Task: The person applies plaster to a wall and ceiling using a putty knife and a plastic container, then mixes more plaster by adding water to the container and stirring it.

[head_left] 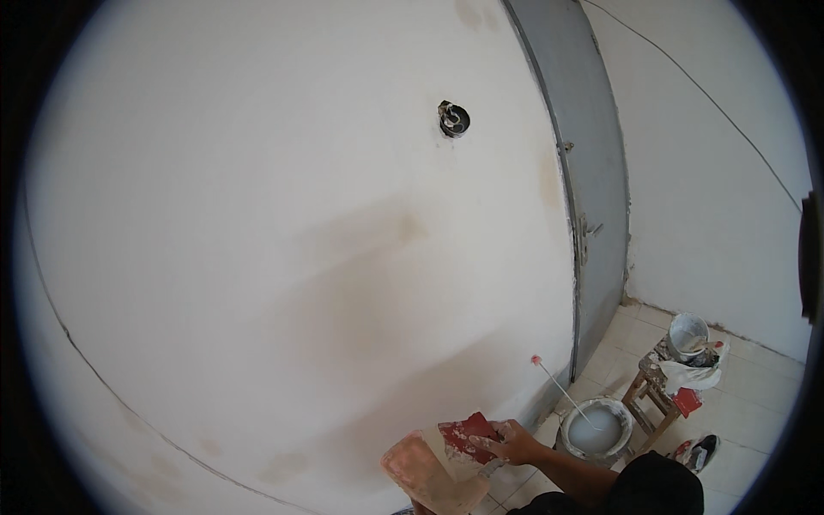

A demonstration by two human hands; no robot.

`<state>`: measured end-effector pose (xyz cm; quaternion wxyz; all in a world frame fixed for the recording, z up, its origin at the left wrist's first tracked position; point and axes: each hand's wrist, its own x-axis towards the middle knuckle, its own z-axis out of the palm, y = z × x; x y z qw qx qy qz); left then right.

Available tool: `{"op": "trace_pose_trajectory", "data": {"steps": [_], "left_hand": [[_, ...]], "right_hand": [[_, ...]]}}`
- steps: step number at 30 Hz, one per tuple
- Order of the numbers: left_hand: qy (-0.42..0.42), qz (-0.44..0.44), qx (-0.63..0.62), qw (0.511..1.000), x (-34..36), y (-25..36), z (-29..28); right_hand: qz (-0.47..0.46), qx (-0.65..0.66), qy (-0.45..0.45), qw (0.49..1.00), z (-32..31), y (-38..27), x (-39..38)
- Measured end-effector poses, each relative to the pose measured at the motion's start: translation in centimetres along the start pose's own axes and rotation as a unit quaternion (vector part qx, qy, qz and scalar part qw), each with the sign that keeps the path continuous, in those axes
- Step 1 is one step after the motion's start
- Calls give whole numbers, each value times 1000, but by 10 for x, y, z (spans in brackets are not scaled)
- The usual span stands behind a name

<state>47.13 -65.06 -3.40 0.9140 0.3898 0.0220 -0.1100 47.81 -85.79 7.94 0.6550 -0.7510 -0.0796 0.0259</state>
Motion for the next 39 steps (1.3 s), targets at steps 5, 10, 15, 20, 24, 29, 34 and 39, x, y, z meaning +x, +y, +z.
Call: {"op": "trace_pose_trajectory", "data": {"steps": [5,10,15,20,24,29,34,39], "left_hand": [[-5,-10,18,1000,31,3,15],[4,-5,42,999,43,4,31],[25,9,59,998,48,-3,38],[30,14,79,996,54,-12,55],[39,24,88,995,53,-13,63],[52,32,91,994,44,-17,59],[63,37,85,994,27,-16,47],[58,30,79,995,18,-22,34]], "right_hand": [[-41,15,-41,998,-7,8,20],[-271,-183,-11,945,-28,20,27],[-14,29,-47,998,-30,19,22],[-259,-208,6,943,-17,101,22],[-436,-273,85,853,-17,111,30],[-169,25,17,985,-34,33,6],[-140,6,-44,989,-33,26,-1],[-183,-91,65,977,-21,73,7]]}}
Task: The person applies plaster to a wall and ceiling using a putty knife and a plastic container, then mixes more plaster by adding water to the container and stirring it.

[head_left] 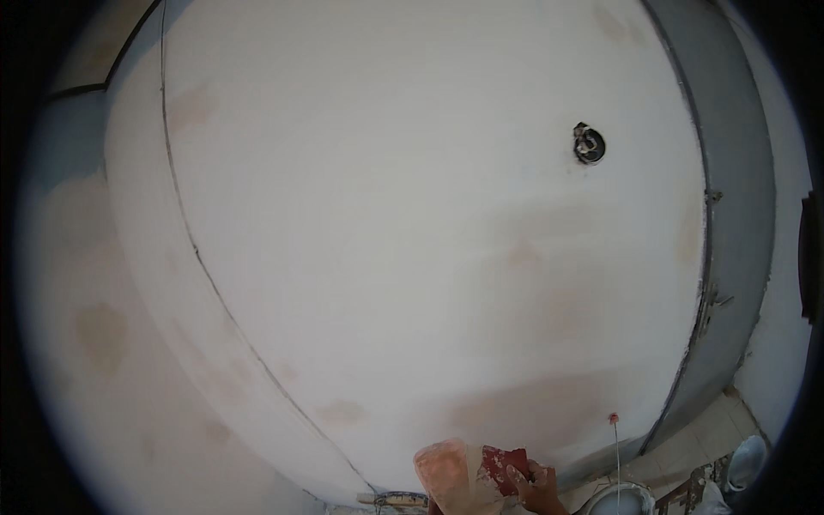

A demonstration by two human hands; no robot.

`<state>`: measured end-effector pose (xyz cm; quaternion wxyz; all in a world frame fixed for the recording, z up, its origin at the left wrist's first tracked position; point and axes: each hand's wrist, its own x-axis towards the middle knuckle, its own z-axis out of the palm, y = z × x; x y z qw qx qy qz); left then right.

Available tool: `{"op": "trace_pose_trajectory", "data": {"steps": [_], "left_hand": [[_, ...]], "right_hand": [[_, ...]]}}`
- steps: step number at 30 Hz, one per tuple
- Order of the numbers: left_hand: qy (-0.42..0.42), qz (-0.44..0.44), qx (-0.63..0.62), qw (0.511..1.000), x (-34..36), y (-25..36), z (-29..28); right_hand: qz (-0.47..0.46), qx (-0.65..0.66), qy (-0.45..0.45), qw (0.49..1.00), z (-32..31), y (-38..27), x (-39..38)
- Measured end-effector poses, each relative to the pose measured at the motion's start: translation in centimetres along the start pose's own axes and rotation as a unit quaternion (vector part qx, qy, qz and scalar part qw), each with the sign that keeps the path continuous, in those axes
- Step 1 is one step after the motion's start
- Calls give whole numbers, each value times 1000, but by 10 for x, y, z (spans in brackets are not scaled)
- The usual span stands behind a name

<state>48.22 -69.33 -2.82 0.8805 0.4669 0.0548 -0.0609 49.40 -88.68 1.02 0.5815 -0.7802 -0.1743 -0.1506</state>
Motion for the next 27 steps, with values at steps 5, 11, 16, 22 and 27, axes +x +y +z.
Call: {"op": "trace_pose_trajectory", "data": {"steps": [5,11,16,22,27], "left_hand": [[19,10,-8,1000,-20,-6,-17],[19,11,-16,1000,-31,-13,-26],[19,13,-29,999,-32,-19,-33],[27,17,-37,999,-41,-19,-43],[-3,5,-33,999,-35,-23,-50]], "right_hand": [[-308,-200,28,930,14,6,0],[-188,-146,-81,968,6,-4,2],[-365,-256,-32,895,1,-19,18],[-22,-46,-195,980,-5,-38,17],[19,-97,-164,981,-27,-60,25]]}}
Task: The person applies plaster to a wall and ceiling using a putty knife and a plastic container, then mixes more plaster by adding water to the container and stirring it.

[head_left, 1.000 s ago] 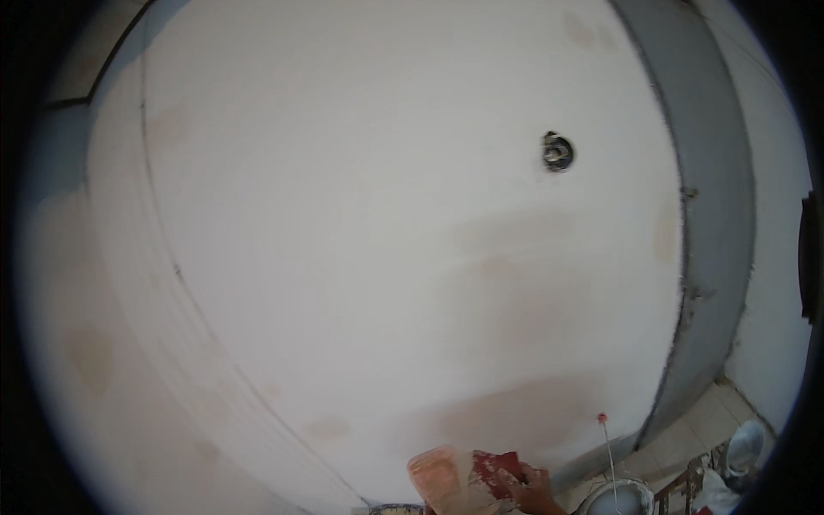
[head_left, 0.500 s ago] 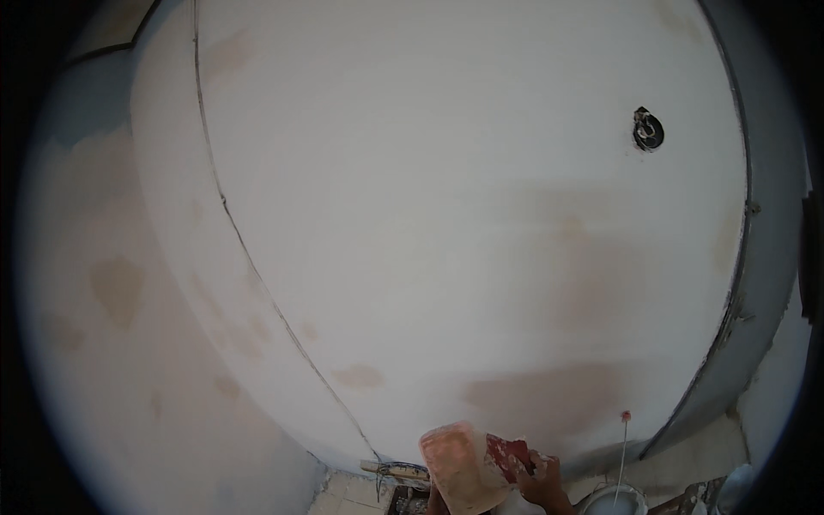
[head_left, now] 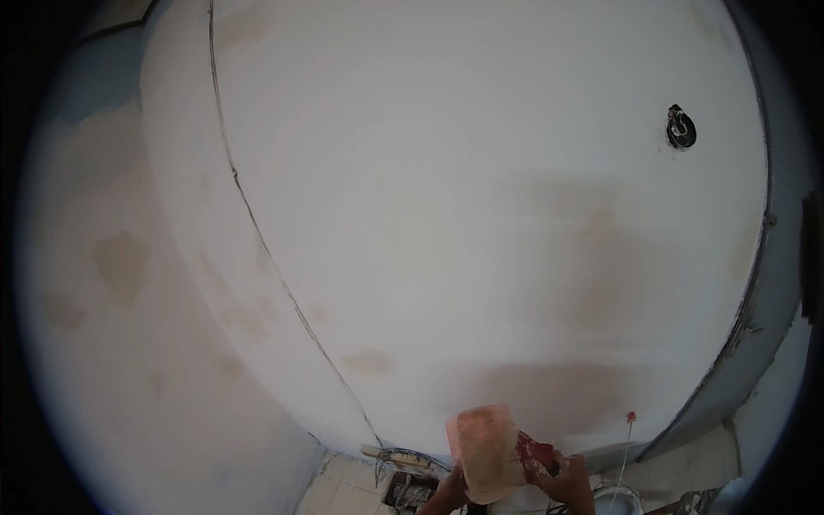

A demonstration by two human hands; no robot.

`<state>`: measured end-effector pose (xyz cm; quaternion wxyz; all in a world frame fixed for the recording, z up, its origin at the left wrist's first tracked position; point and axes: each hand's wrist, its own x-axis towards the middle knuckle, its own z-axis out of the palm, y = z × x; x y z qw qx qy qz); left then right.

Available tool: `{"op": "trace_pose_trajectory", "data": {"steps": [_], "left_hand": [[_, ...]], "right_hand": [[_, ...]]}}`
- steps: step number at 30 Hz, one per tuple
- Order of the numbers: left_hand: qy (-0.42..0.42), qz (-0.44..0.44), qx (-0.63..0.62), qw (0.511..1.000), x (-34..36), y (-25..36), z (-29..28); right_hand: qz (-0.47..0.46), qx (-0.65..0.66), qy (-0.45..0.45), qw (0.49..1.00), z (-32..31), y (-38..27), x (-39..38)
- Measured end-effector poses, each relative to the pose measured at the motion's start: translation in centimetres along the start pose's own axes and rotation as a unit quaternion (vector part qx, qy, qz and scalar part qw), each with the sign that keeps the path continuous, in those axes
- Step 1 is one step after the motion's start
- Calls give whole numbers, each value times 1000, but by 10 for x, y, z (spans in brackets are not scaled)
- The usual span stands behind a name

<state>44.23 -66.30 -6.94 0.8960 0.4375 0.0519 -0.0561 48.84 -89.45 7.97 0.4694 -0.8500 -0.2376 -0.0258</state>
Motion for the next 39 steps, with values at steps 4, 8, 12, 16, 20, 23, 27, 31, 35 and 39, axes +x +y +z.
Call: {"op": "trace_pose_trajectory", "data": {"steps": [4,8,12,16,20,23,27,31,35,39], "left_hand": [[-11,-17,-2,1000,12,9,-1],[-9,-21,-10,1000,15,5,-3],[-48,-42,19,998,19,9,-10],[-69,-16,135,988,7,-2,-31],[-28,-37,-44,998,-1,13,-2],[44,-16,-51,998,0,38,31],[-12,120,-15,993,11,44,27],[13,58,-66,996,21,27,14],[-19,120,-23,992,22,27,33],[-52,268,153,950,29,20,19]], "right_hand": [[47,-10,-38,998,16,27,-2],[32,-112,-125,985,28,29,1],[37,-92,-99,990,31,29,-9],[24,-109,-61,992,31,17,-8],[3,-120,-54,991,38,23,-6],[-17,-82,1,997,33,18,-1],[-68,12,151,986,27,7,2],[-250,-299,221,894,9,17,-4],[-167,-119,199,958,7,-3,-10],[-79,-81,120,986,21,-12,-13]]}}
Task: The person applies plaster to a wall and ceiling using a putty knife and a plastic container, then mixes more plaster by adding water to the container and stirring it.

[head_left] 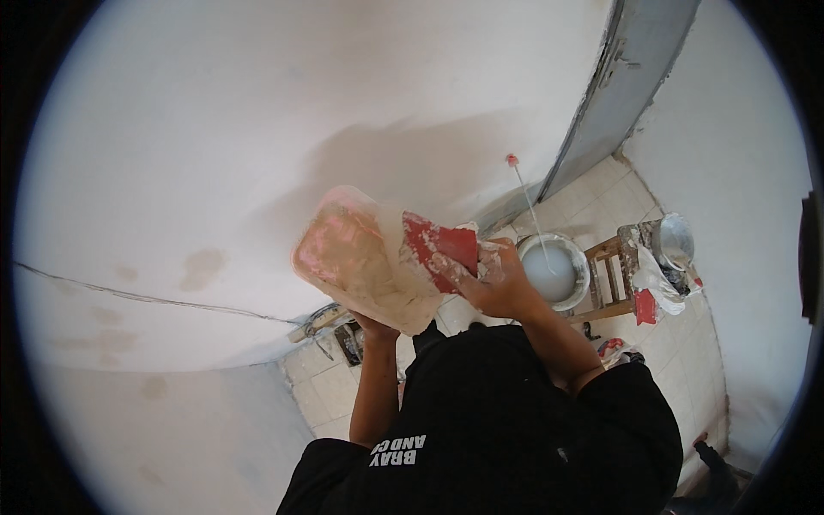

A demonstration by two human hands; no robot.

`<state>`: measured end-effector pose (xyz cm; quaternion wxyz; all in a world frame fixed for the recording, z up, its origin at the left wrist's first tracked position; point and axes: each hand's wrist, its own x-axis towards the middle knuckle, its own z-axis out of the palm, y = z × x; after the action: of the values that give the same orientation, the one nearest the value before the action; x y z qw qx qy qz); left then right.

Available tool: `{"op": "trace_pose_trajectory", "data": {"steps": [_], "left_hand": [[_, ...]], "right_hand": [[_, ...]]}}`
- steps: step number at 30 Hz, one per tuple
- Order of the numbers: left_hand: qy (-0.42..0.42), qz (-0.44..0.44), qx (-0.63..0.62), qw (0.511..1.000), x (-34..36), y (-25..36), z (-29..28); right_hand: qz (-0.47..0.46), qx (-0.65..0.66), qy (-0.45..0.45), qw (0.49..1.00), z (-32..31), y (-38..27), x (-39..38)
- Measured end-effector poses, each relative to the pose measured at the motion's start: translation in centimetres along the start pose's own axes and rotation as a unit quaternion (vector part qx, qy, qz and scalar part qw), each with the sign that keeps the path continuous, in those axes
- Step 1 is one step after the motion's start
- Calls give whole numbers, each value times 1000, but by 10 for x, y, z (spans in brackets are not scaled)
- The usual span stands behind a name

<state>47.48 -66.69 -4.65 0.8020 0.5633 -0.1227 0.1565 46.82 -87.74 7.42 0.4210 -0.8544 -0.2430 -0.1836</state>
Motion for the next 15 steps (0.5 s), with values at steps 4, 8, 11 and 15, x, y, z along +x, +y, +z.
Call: {"op": "trace_pose_trajectory", "data": {"steps": [4,8,11,15], "left_hand": [[-2,14,-49,999,8,-4,14],[-69,164,188,966,18,-6,15],[-33,21,-90,995,16,-14,16],[12,3,-68,998,17,0,28]], "right_hand": [[-21,7,-15,1000,-1,-7,3],[33,111,-26,993,-7,-10,13],[88,192,-35,977,-4,-9,14],[72,211,21,975,11,-10,9]]}}
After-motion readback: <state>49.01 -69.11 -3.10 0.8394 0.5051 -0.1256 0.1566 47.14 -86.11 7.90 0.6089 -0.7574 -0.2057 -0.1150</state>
